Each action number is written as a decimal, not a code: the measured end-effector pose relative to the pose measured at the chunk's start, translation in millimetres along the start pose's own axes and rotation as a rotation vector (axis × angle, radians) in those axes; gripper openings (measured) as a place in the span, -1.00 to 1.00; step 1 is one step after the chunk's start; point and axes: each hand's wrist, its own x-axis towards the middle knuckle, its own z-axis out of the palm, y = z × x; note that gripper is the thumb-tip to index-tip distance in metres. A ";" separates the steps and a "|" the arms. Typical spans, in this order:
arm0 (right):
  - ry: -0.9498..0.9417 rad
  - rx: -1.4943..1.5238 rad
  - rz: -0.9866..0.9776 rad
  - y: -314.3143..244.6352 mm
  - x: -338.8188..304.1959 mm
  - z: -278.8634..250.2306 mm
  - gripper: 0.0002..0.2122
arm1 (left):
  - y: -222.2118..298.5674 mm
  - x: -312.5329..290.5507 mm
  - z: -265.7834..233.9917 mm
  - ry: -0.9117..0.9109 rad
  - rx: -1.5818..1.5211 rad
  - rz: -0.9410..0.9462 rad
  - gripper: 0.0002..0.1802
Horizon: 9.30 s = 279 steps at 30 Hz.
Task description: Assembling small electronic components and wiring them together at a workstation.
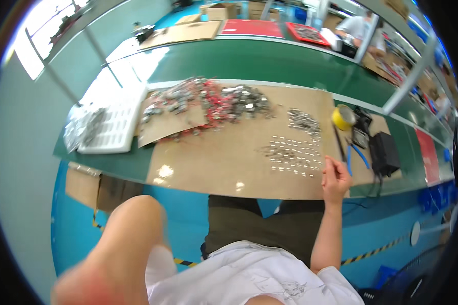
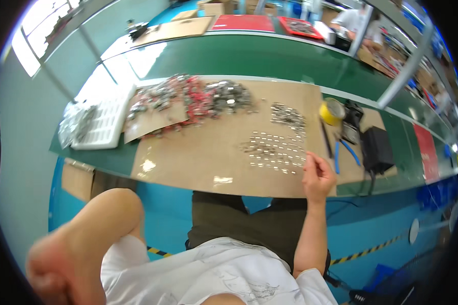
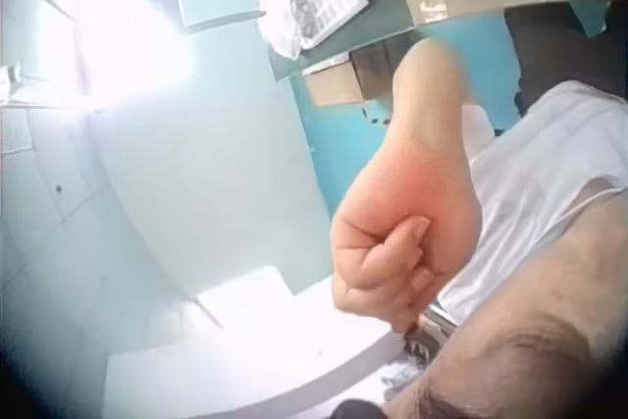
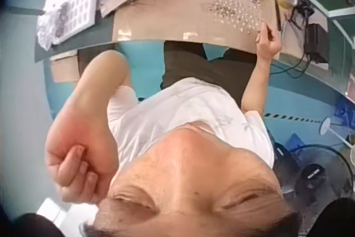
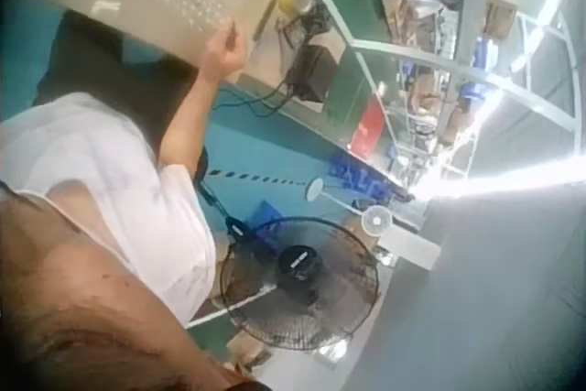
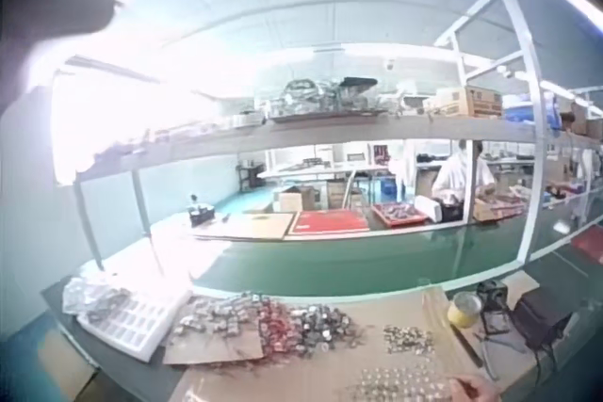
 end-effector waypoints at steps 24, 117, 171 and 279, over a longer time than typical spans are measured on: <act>-0.066 -0.289 -0.312 1.2 -17.1 -3.6 -0.87 | 105.2 -246.2 -185.1 -0.279 0.693 -1.746 -0.83; -1.165 -0.056 0.046 -118.7 -106.5 103.2 -0.92 | 159.1 -183.5 -73.9 -0.591 -0.384 -2.220 -0.80; 0.245 0.884 0.369 20.5 56.9 -87.6 -0.73 | -139.6 -307.6 -226.3 -0.741 0.679 -2.033 -0.65; -0.703 -0.333 -0.111 -60.6 -85.9 202.7 -0.92 | -77.6 -366.7 -210.7 -1.296 1.011 -1.190 -0.76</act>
